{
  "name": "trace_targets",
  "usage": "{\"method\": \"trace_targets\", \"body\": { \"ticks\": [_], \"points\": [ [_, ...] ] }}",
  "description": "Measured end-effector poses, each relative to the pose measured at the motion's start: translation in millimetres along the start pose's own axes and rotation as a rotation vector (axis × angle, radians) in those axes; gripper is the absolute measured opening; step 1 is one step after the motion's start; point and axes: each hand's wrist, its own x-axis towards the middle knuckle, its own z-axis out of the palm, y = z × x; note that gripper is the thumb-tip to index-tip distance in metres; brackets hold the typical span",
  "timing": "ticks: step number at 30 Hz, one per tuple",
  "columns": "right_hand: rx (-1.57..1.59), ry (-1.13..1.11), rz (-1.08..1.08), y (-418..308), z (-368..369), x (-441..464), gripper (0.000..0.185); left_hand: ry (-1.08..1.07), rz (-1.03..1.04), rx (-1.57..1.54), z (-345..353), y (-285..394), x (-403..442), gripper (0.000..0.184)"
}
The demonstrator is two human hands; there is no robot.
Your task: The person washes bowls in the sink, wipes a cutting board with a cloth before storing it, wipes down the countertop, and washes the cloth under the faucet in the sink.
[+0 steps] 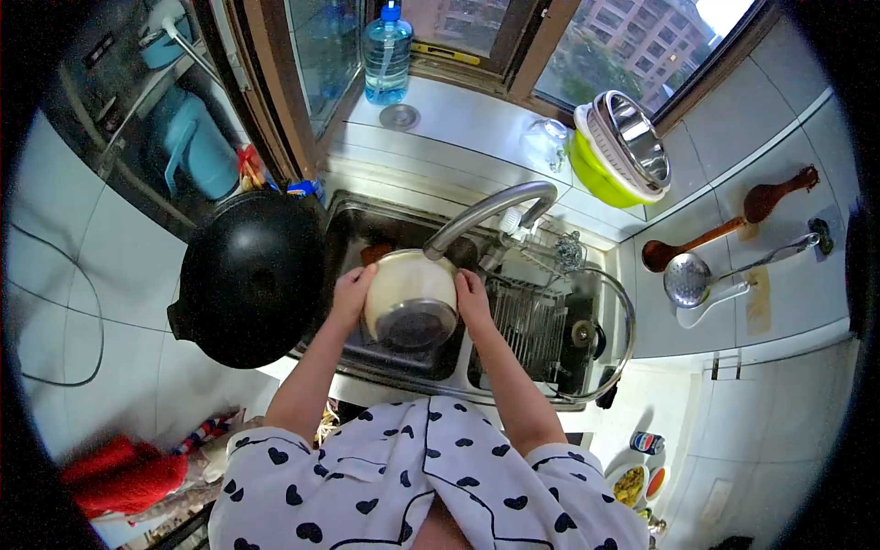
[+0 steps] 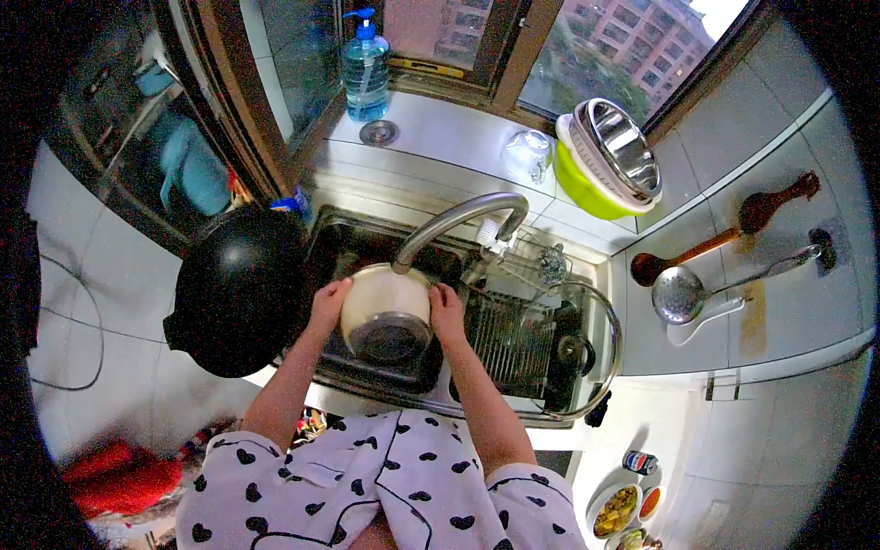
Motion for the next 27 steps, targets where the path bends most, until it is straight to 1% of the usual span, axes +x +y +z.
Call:
{"method": "trace_targets", "body": {
  "ticks": [1, 2, 4, 5, 8, 9, 12, 13, 14, 16, 17, 18, 20, 21, 23, 24, 26, 27],
  "points": [
    [-0.073, 0.019, -0.045, 0.1, 4.5, -0.8, 0.065, 0.005, 0.094, 0.084, -1.1, -2.1, 0.5, 0.033],
    [-0.011, -0.007, 0.041, 0.9, 9.0, -2.2, 0.069, 0.083, 0.21, 0.259, 4.3, -7.3, -0.2, 0.029],
    [0.108, -0.054, 0.216, -11.5, 18.5, -17.5, 0.078, 0.111, 0.224, 0.588, 29.9, 40.3, -41.4, 0.026],
    [0.214, -0.139, 0.423, -59.4, 20.4, -46.3, 0.077, 0.075, 0.542, 0.822, 29.8, 31.4, -37.9, 0.024],
    [0.495, -0.419, 0.515, -42.6, 14.2, -41.4, 0.09, -0.133, 0.901, 1.06, 34.9, 41.8, -54.6, 0.021],
    [0.547, -0.452, 0.56, -40.0, 11.5, -41.2, 0.067, -0.221, 0.905, 1.048, 34.8, 39.1, -56.7, 0.022],
    [0.612, -0.391, 0.676, 14.8, 13.1, -21.1, 0.042, -0.325, 0.873, 1.107, 33.9, 44.9, -67.9, 0.023],
    [0.687, -0.354, 0.682, 25.6, 15.3, -19.5, 0.026, -0.384, 0.853, 1.167, 29.3, 44.4, -67.8, 0.026],
    [0.673, -0.302, 0.67, 36.7, 15.0, -19.2, 0.026, -0.247, 0.885, 1.136, 28.5, 43.9, -69.1, 0.028],
    [0.646, -0.198, 0.647, 29.2, 15.4, -31.3, 0.025, 0.025, 0.939, 1.064, 28.4, 46.2, -73.3, 0.033],
    [0.71, -0.161, 0.621, 20.3, 9.8, -43.1, 0.026, 0.086, 0.817, 0.94, 21.0, 34.9, -61.4, 0.044],
    [0.775, -0.157, 0.656, 22.2, 7.1, -45.0, 0.027, 0.127, 0.712, 0.766, 15.7, 27.2, -50.4, 0.055],
    [0.906, -0.147, 0.719, 29.1, 1.0, -48.4, 0.028, 0.089, 0.358, 0.469, 9.8, 20.9, -41.7, 0.061],
    [0.911, -0.153, 0.763, 36.7, -1.9, -47.3, 0.031, 0.06, 0.181, 0.338, 10.6, 26.0, -41.3, 0.06],
    [0.959, -0.2, 0.778, 45.5, -5.3, -48.2, 0.032, -0.002, -0.172, 0.076, 12.4, 36.4, -40.6, 0.057],
    [0.982, -0.221, 0.786, 46.8, -4.8, -48.1, 0.032, -0.056, -0.228, 0.013, 7.6, 31.1, -36.5, 0.061],
    [0.914, -0.212, 0.732, 28.4, -0.1, -57.5, 0.034, -0.166, -0.345, -0.112, -6.9, 12.4, -25.0, 0.067],
    [0.901, -0.222, 0.729, 24.6, 1.5, -59.7, 0.035, -0.119, -0.363, -0.025, 2.9, 38.6, -41.5, 0.073]
  ]
}}
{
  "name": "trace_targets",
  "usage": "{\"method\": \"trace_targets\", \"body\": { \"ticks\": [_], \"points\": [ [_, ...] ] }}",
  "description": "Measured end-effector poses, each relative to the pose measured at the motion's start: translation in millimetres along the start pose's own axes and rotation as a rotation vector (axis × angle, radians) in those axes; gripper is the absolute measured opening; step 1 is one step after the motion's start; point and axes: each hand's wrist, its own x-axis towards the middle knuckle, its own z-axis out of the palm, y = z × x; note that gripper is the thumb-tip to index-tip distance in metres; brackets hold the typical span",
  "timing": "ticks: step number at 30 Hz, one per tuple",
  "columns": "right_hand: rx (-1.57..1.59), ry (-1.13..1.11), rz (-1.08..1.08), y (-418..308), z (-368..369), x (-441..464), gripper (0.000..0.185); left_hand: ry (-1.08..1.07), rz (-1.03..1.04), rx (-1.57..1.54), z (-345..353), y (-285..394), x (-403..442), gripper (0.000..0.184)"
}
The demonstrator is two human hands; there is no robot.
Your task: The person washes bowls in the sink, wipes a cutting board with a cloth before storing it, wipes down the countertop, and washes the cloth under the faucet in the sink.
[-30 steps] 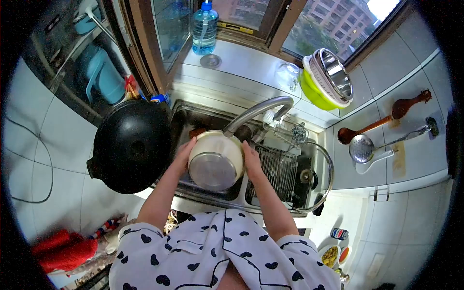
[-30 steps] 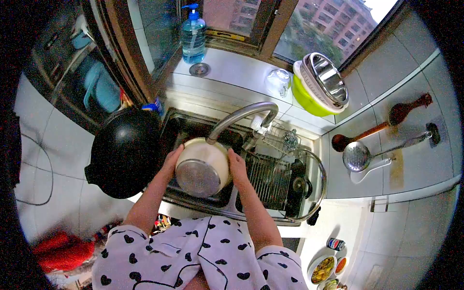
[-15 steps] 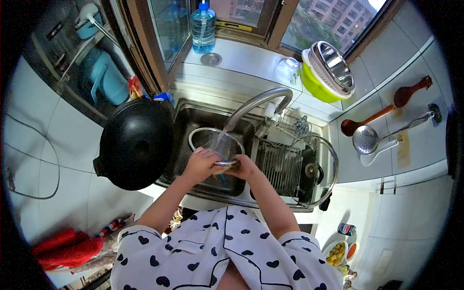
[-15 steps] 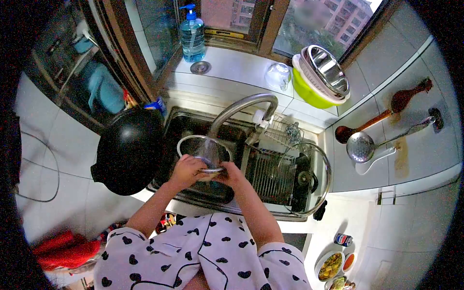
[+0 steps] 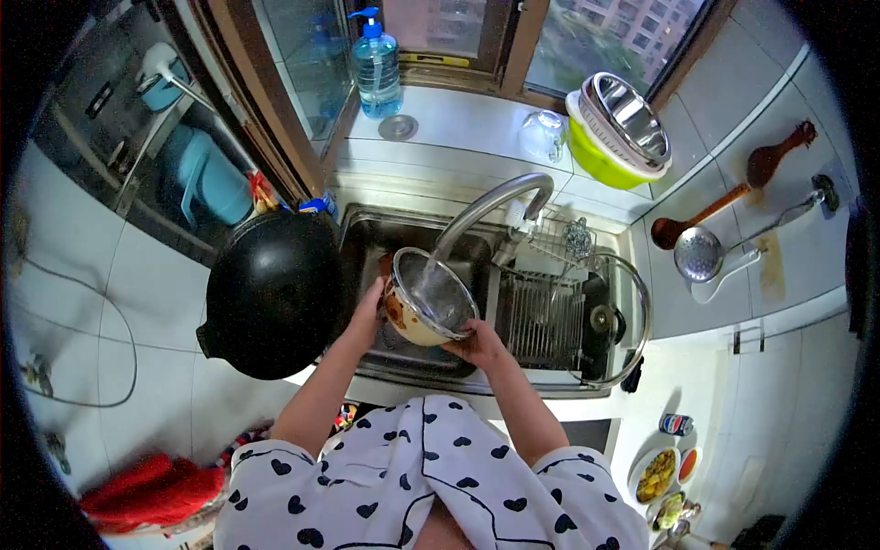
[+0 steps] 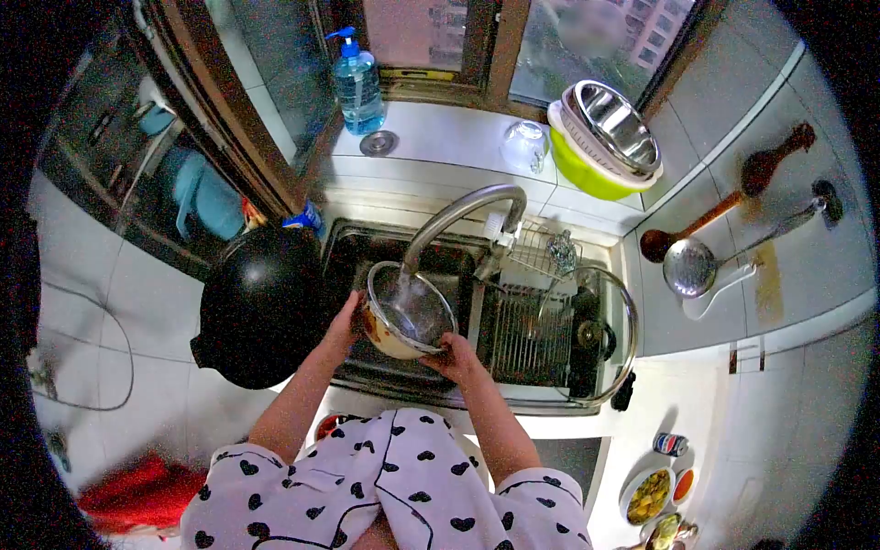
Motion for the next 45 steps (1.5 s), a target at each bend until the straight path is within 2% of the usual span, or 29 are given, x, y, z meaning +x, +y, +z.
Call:
{"method": "trace_targets", "body": {
  "ticks": [1, 2, 5, 10, 13, 14, 16, 19, 20, 23, 24, 27, 28, 29, 30, 32, 33, 34, 37, 38, 39, 41, 42, 43, 45],
  "points": [
    [-0.013, -0.003, 0.003, 2.5, 1.3, -0.4, 0.035, -0.002, -0.01, 0.017, 0.5, 4.9, -6.5, 0.074],
    [0.112, -0.036, 0.07, 5.9, -4.2, 10.3, 0.035, -0.006, -0.021, 0.036, -1.3, 8.2, -10.5, 0.076],
    [-0.076, 0.007, -0.008, 4.5, -16.5, 16.2, 0.035, -0.115, -0.101, -0.083, -6.6, 10.8, -7.9, 0.079],
    [-0.774, 0.28, -0.141, -33.9, 40.1, -53.2, 0.045, -0.218, -0.391, -0.409, -13.3, -24.5, 7.9, 0.079],
    [-1.1, 0.387, -0.259, -43.1, 78.0, -80.8, 0.051, -0.416, -0.523, -0.603, -7.1, -42.9, 20.1, 0.071],
    [-1.229, 0.447, -0.302, -39.6, 82.8, -81.7, 0.053, -0.307, -0.553, -0.571, -0.5, -40.0, 12.4, 0.064],
    [-1.487, 0.558, -0.383, -32.4, 89.4, -80.3, 0.059, -0.309, -0.594, -0.648, 1.4, -56.9, 27.8, 0.059],
    [-1.385, 0.566, -0.595, -13.2, 83.7, -79.2, 0.063, -0.239, -0.6, -0.645, 3.3, -62.5, 44.7, 0.053],
    [-1.269, 0.525, -0.708, -7.2, 79.8, -77.0, 0.049, -0.2, -0.588, -0.63, 3.9, -59.5, 48.9, 0.051],
    [-0.74, 0.272, -0.839, 4.8, 27.3, -44.1, 0.045, -0.078, -0.414, -0.599, 1.7, -54.7, 63.2, 0.044],
    [-0.527, 0.288, -0.755, 6.8, 26.3, -42.3, 0.039, -0.029, -0.254, -0.507, 6.7, -37.5, 48.6, 0.046],
    [-0.278, 0.241, -0.516, 6.1, 1.3, -11.6, 0.033, -0.054, 0.232, -0.144, 9.9, -3.8, 20.8, 0.051],
    [-0.242, 0.255, -0.451, 4.6, 18.2, -11.4, 0.031, 0.005, 0.399, -0.004, 13.1, 2.6, 11.6, 0.054],
    [-0.186, 0.185, -0.322, 1.4, 7.2, 8.8, 0.037, 0.064, 0.564, 0.148, 16.6, 8.9, 4.3, 0.057],
    [-0.186, 0.15, -0.318, 4.6, 0.9, 30.1, 0.03, 0.125, 0.726, 0.303, 19.0, 13.1, 0.7, 0.059],
    [-0.151, 0.081, -0.318, 9.0, 20.0, 41.1, 0.021, 0.174, 0.72, 0.224, 12.0, 3.7, 7.7, 0.06],
    [-0.249, 0.091, -0.307, 5.9, 24.2, 38.1, 0.024, 0.194, 0.71, 0.188, 8.0, 1.9, 5.9, 0.06],
    [-0.344, 0.104, -0.296, 4.2, 27.1, 35.0, 0.027, 0.214, 0.575, 0.028, 5.0, 1.8, 2.9, 0.061],
    [-0.635, 0.212, -0.211, -12.2, 28.3, 28.0, 0.039, 0.288, 0.587, 0.141, 7.9, -14.6, 0.1, 0.063],
    [-0.702, 0.26, -0.192, -15.6, 16.5, 33.6, 0.042, 0.255, 0.631, 0.269, 9.7, -20.0, -0.1, 0.065],
    [-0.77, 0.31, -0.174, -17.3, 13.0, 32.9, 0.045, 0.242, 0.607, 0.255, 15.3, -18.3, -4.1, 0.064],
    [-0.889, 0.358, -0.273, -16.7, 5.0, 30.0, 0.047, 0.209, 0.56, 0.226, 27.5, -13.6, -10.9, 0.062],
    [-0.945, 0.385, -0.325, -15.4, 1.1, 26.3, 0.049, 0.223, 0.547, 0.081, 30.5, -22.2, 0.1, 0.056],
    [-1.246, 0.434, -0.758, -5.8, -1.8, 35.7, 0.066, 0.222, 0.562, 0.033, 33.7, -27.5, 6.5, 0.055],
    [-1.635, 0.442, -1.42, 2.5, 11.4, 21.6, 0.057, 0.216, 0.593, -0.055, 37.9, -33.5, 15.2, 0.052]
  ]
}}
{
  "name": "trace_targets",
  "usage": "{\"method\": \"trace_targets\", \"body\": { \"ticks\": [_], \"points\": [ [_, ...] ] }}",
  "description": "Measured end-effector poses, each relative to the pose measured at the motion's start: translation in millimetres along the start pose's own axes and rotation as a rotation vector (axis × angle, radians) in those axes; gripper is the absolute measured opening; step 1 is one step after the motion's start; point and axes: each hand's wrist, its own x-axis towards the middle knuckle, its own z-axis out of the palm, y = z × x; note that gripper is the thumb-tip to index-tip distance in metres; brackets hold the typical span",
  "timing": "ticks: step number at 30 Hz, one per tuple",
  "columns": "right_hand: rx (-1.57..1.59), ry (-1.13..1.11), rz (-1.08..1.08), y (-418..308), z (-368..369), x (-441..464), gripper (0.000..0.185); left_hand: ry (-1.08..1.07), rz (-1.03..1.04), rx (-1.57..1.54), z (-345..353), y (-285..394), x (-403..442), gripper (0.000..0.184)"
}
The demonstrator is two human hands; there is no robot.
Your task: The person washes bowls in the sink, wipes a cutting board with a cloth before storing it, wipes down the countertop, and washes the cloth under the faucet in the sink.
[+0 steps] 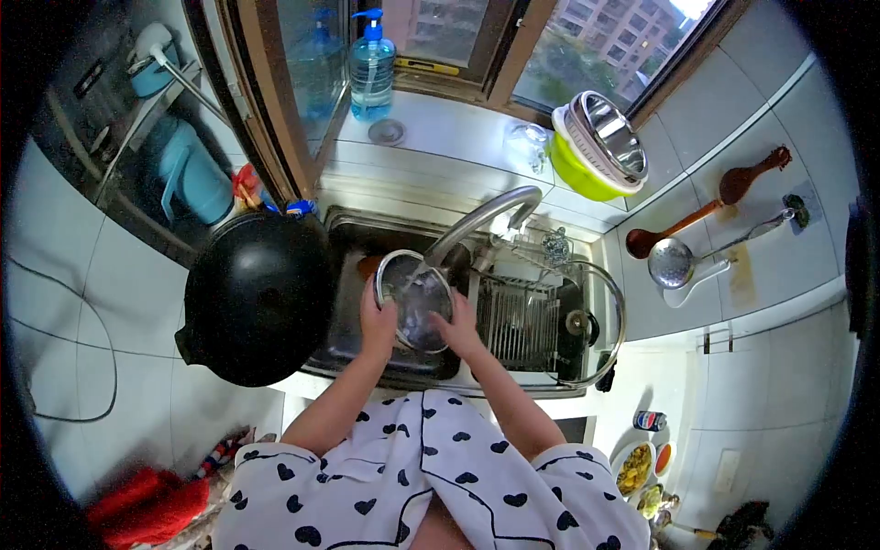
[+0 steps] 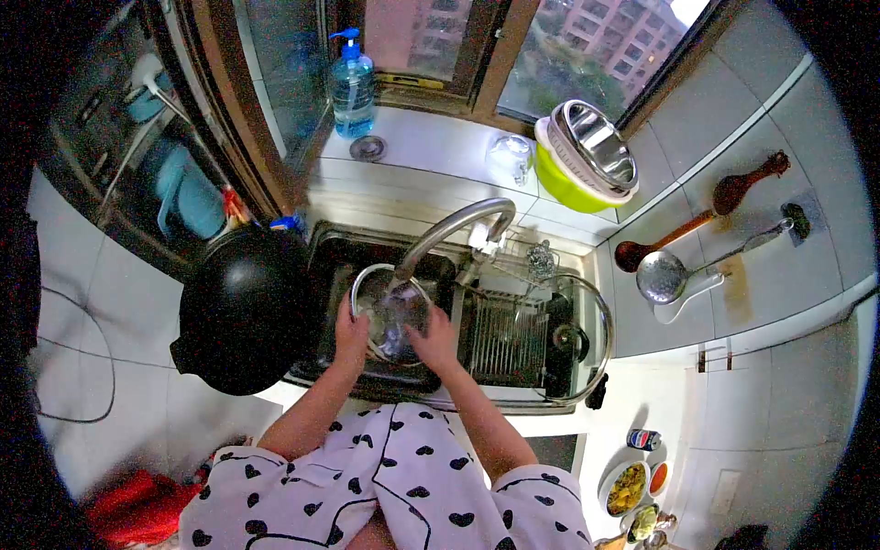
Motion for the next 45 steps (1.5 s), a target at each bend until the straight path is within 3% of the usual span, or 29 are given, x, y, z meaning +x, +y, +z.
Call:
{"method": "trace_targets", "body": {
  "ticks": [1, 3, 4, 6, 8, 9, 11, 13, 16, 17, 20, 21, 24, 27, 30, 31, 33, 34, 35, 36, 37, 38, 39, 41, 42, 43, 45],
  "points": [
    [0.199, -0.134, -0.009, -16.9, -8.2, 1.4, 0.054, 0.025, -0.104, -0.075, 7.0, 14.1, -1.6, 0.05],
    [0.594, -0.403, -0.028, -41.4, -21.4, 3.1, 0.05, 0.019, -0.068, -0.106, 14.5, 0.3, 6.9, 0.05],
    [0.477, -0.493, -0.028, -49.0, -29.2, 4.4, 0.044, 0.014, -0.053, -0.122, 19.3, -7.0, 10.5, 0.05],
    [0.24, -0.664, -0.027, -58.5, -39.0, 7.0, 0.034, -0.013, 0.093, 0.223, 27.4, -18.6, 18.6, 0.047],
    [0.268, -0.439, 0.067, -60.7, -38.1, 6.9, 0.025, -0.088, 0.215, 0.53, 31.4, -23.6, 31.6, 0.045],
    [0.33, -0.326, 0.155, -59.5, -37.8, 7.1, 0.025, -0.208, 0.18, 0.493, 32.2, -13.9, 37.2, 0.044],
    [0.57, -0.114, 0.291, -40.8, -21.6, 9.5, 0.026, -0.39, 0.421, 0.99, 32.9, -3.0, 38.2, 0.044],
    [0.737, -0.113, 0.363, -47.7, -34.9, 19.8, 0.027, -0.357, 0.819, 1.308, 31.4, -8.8, 44.4, 0.039],
    [0.879, -0.09, 0.422, -59.0, -37.5, 23.9, 0.032, -0.415, 0.064, 0.717, 42.9, 3.2, 97.1, 0.034],
    [0.884, -0.075, 0.4, -72.2, -47.2, 26.1, 0.032, -0.516, -0.091, 0.662, 42.2, 18.0, 113.2, 0.032],
    [0.967, -0.053, 0.422, -68.2, -43.2, 36.5, 0.029, -0.506, 0.382, 0.945, 48.8, 40.6, 92.4, 0.026],
    [1.008, -0.046, 0.444, -62.1, -37.4, 41.2, 0.028, -0.512, 0.394, 0.955, 53.3, 64.2, 72.8, 0.034],
    [1.195, 0.008, 0.501, -52.2, -29.5, 50.8, 0.026, -0.335, 1.046, 1.229, 50.7, 47.5, 36.4, 0.038],
    [1.398, -0.002, 0.641, -40.5, -26.1, 47.4, 0.025, -0.473, 1.103, 1.158, 31.5, 54.6, 6.9, 0.041],
    [1.276, -0.117, 0.648, -48.4, -29.3, 41.2, 0.031, -0.278, 0.867, 0.952, 15.9, 14.9, 27.9, 0.044],
    [1.173, -0.164, 0.609, -45.9, -22.4, 36.2, 0.033, -0.233, 0.69, 0.794, 13.4, 8.0, 40.5, 0.045],
    [0.998, -0.309, 0.465, -51.1, -21.1, 29.9, 0.038, -0.337, -0.115, 0.25, -6.2, -14.6, 76.2, 0.051],
    [0.767, -0.337, 0.313, -56.0, -24.2, 23.7, 0.034, -0.371, -0.505, -0.04, -12.1, -18.4, 87.5, 0.055],
    [0.535, -0.357, 0.162, -60.5, -27.4, 16.3, 0.031, -0.239, -0.59, 0.085, -1.4, 62.0, 47.4, 0.066],
    [0.303, -0.369, 0.014, -66.4, -32.7, 12.9, 0.028, -0.269, -0.64, 0.008, -7.9, 51.0, 52.7, 0.067],
    [0.181, -0.527, -0.077, -76.9, -49.3, 18.7, 0.029, -0.298, -0.691, -0.068, -19.1, 29.6, 60.7, 0.07],
    [0.134, -0.525, -0.136, -76.9, -53.1, 17.0, 0.029, -0.329, -0.744, -0.142, -26.1, 17.8, 64.5, 0.072],
    [0.087, -0.521, -0.193, -76.0, -55.7, 14.6, 0.029, -0.365, -0.791, -0.108, -24.6, 42.9, 51.4, 0.059],
    [0.123, -0.486, -0.272, -59.9, -52.3, 11.2, 0.032, -0.312, -0.745, -0.06, -30.6, 12.4, 49.7, 0.046],
    [0.129, -0.405, -0.263, -54.2, -53.8, 11.8, 0.032, -0.287, -0.72, -0.038, -31.2, 1.9, 49.8, 0.041],
    [0.135, -0.325, -0.253, -49.8, -56.2, 12.2, 0.032, -0.164, -0.676, 0.007, -16.6, 37.2, 30.5, 0.034],
    [0.163, -0.116, -0.168, -35.6, -57.0, 16.2, 0.035, -0.162, -0.747, -0.033, -18.3, 30.2, 30.9, 0.029]
  ]
}}
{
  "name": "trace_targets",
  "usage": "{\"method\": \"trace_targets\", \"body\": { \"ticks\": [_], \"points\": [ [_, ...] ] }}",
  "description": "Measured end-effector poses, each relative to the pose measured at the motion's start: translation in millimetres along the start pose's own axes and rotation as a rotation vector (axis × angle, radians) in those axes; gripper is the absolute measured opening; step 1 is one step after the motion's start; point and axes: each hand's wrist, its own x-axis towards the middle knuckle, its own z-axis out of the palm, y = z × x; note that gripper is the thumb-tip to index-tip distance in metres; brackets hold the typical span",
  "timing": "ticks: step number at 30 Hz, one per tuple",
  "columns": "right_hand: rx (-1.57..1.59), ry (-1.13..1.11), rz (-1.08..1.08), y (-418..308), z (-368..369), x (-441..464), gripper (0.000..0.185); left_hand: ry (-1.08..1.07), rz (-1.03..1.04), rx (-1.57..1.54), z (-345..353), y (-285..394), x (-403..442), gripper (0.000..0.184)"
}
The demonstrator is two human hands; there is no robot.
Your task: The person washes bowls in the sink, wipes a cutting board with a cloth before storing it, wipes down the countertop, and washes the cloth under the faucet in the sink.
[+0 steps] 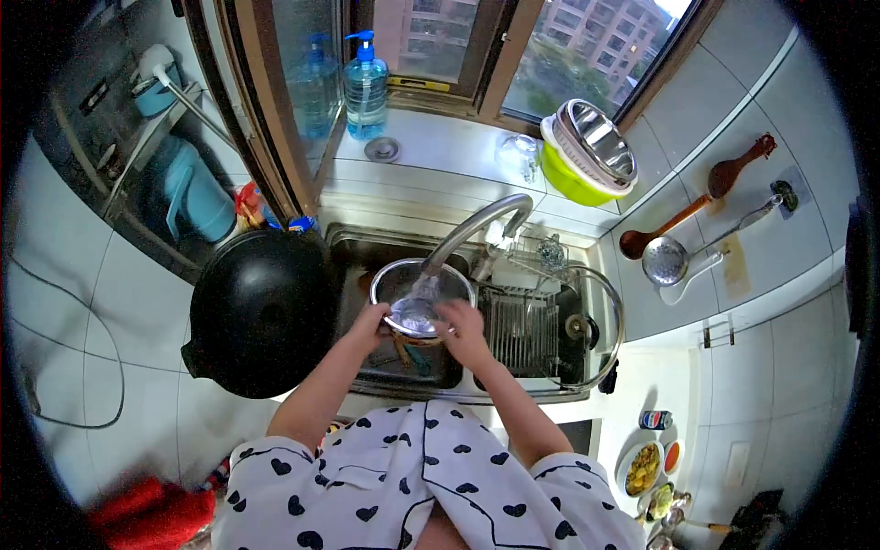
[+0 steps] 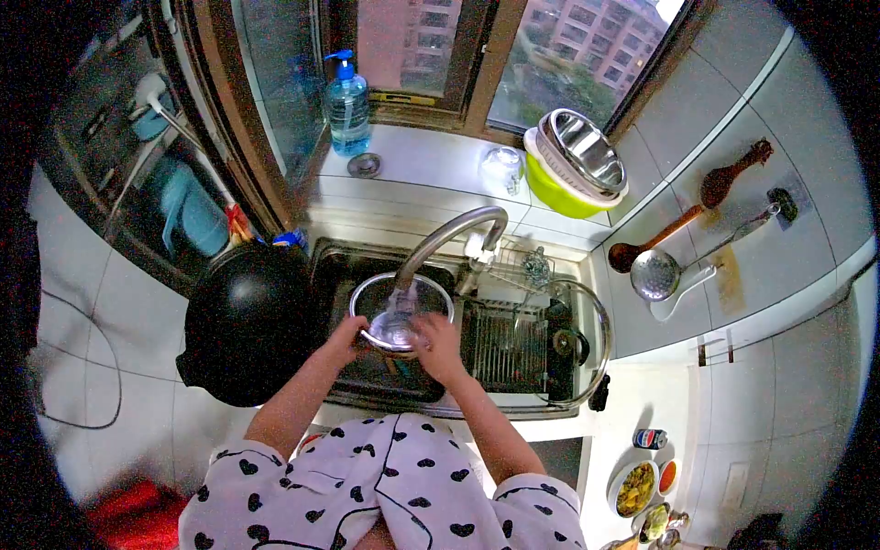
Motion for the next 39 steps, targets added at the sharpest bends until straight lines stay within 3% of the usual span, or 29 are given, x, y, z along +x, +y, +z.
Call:
{"method": "trace_targets", "body": {
  "ticks": [1, 3, 6, 9, 12, 15, 19, 20, 21, 23, 25, 26, 29, 30, 33, 34, 38, 39],
  "points": [
    [-0.094, 0.167, 0.038, 7.2, -2.3, -1.9, 0.041, -0.005, -0.034, -0.023, 0.4, -0.2, -1.4, 0.026],
    [-0.052, 0.299, 0.311, 18.8, -6.2, -7.0, 0.051, 0.001, -0.124, -0.085, -2.1, -6.1, -2.9, 0.014],
    [0.763, 0.315, 0.726, 27.3, -9.0, -6.1, 0.058, -0.09, -0.306, -0.241, -5.1, -16.9, -4.9, 0.015],
    [0.832, 0.213, 0.727, 15.4, -21.3, -5.4, 0.06, -0.316, -0.352, -0.254, -9.8, -30.0, 5.7, 0.045],
    [0.908, 0.137, 0.738, 5.5, -30.7, -4.0, 0.062, -0.367, -0.384, -0.271, -10.5, -30.5, 12.7, 0.055],
    [0.969, 0.111, 0.843, -4.5, -38.1, -0.7, 0.057, -0.237, -0.331, -0.133, -1.7, 3.4, -7.6, 0.036],
    [0.965, -0.013, 1.241, 2.6, -17.3, -1.7, 0.042, -0.051, -0.003, 0.331, 3.2, 34.5, -6.1, 0.052],
    [1.109, 0.018, 1.213, 24.7, 8.3, -12.5, 0.031, -0.096, 0.173, 0.373, 4.9, 32.6, -4.7, 0.055],
    [1.276, -0.078, 1.259, 51.0, 31.3, -20.6, 0.034, -0.141, 0.35, 0.413, 5.5, 29.9, -0.2, 0.057],
    [1.505, -0.008, 1.175, 52.9, 52.2, -21.7, 0.033, -0.118, 0.689, 0.535, 0.7, 21.8, 9.4, 0.063],
    [1.384, 0.111, 1.207, 55.1, 64.5, -14.5, 0.036, 0.024, 1.019, 0.696, -2.9, 12.8, 8.5, 0.069],
    [1.323, 0.17, 1.22, 57.5, 68.7, -10.8, 0.037, -0.019, 0.882, 0.471, -6.4, 7.9, 6.8, 0.064],
    [0.901, 0.116, 0.896, 43.1, 41.6, 9.2, 0.035, -0.067, 0.48, -0.207, -10.9, -0.3, -5.1, 0.059],
    [0.811, 0.125, 0.802, 44.2, 38.5, 15.4, 0.03, 0.054, 0.343, -0.234, -11.9, -5.8, -4.3, 0.047],
    [0.181, 0.064, 0.567, 29.6, 9.6, 37.3, 0.029, 0.046, 0.053, -0.28, -30.9, -57.6, 71.8, 0.019],
    [0.2, 0.028, 0.587, 16.3, -5.4, 44.7, 0.031, 0.042, -0.042, -0.292, -28.6, -58.6, 75.7, 0.012],
    [0.488, 0.109, 0.734, 14.9, -8.5, 44.4, 0.042, -0.031, -0.154, -0.351, -15.6, -44.7, 57.7, 0.026],
    [0.392, 0.132, 0.595, 20.1, 0.6, 40.6, 0.044, -0.023, -0.185, -0.324, -16.2, -44.1, 55.0, 0.028]
  ]
}}
